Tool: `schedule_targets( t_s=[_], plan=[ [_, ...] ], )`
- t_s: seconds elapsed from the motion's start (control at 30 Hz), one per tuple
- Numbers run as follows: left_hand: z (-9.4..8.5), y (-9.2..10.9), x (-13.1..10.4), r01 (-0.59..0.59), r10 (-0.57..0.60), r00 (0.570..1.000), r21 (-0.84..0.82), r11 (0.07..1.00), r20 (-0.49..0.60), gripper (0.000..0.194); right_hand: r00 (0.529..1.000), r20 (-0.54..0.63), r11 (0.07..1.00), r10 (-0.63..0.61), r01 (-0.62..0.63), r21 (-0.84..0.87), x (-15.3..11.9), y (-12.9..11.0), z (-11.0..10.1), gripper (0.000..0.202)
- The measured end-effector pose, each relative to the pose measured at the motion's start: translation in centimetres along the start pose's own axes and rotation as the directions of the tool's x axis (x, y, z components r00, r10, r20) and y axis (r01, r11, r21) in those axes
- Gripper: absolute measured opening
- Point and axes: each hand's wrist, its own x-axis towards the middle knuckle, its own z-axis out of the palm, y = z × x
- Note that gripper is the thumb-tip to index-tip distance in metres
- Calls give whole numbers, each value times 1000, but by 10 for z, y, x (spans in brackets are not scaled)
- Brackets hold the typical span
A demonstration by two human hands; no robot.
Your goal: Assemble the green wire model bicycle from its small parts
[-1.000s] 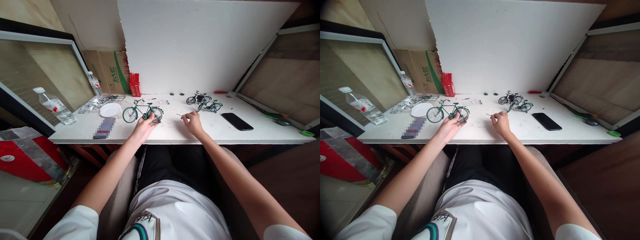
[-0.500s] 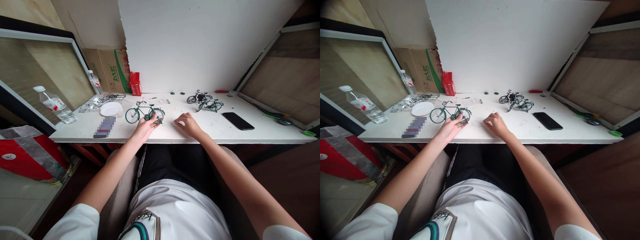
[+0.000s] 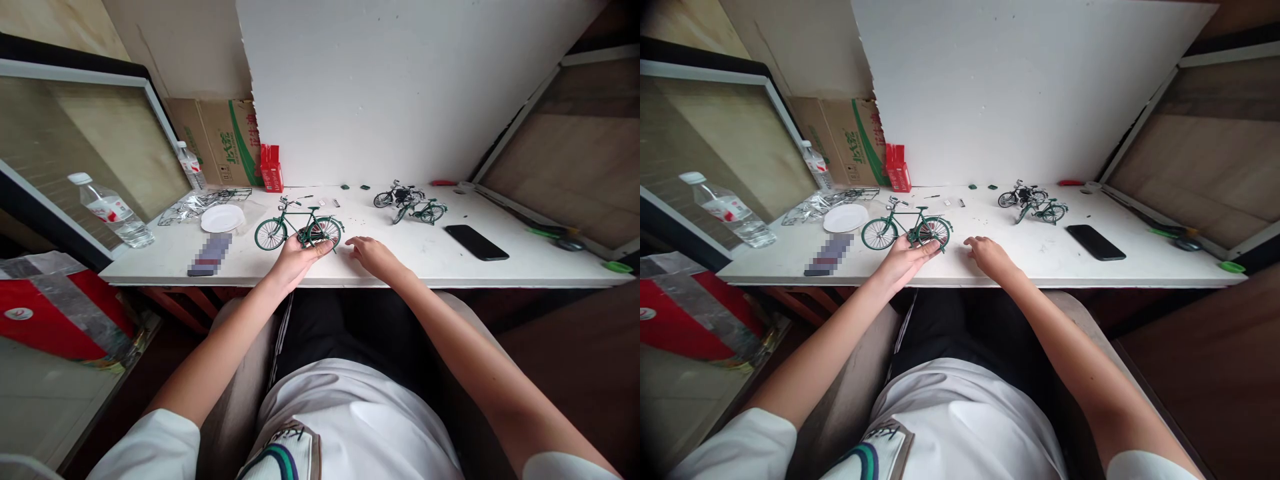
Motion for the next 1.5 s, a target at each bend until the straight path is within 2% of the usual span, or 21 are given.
schedule_targets(
  t_s=[0.2,0.33,0.47,0.63,0.77,0.87,0.97,1.23,1.33,1.5],
  plan=[
    [4,0,-5,5,-5,1000,-2,1000,24,38,999,51,985,2,7,-173,-6,-4,-1,46],
    [4,0,-6,23,-23,999,-18,1000,40,36,998,65,984,23,-11,-176,-7,-4,-4,43],
    [4,1,-6,46,-45,998,-31,998,34,35,1000,15,998,-19,20,-52,-7,2,-6,43],
    [5,2,-5,60,-59,998,-40,997,32,36,995,-77,958,-69,88,274,-3,6,-12,30],
    [5,3,-5,44,-44,999,-25,999,11,39,980,-195,863,-30,124,490,-2,-1,-29,29],
    [5,3,-4,-13,13,1000,3,1000,-9,39,986,-155,739,68,54,671,-5,-11,-46,43],
    [5,2,-5,-81,82,996,37,996,-25,36,990,-105,595,95,28,803,-9,-23,-62,49],
    [8,5,-7,-131,136,989,89,987,-58,38,992,-117,276,54,97,956,-20,-50,-84,34],
    [10,6,-9,-129,135,989,107,986,-54,40,987,-140,208,75,122,971,-22,-54,-86,31],
    [14,7,-12,-146,156,986,153,977,-57,40,983,-156,195,101,134,972,-26,-63,-92,28]
  ],
)
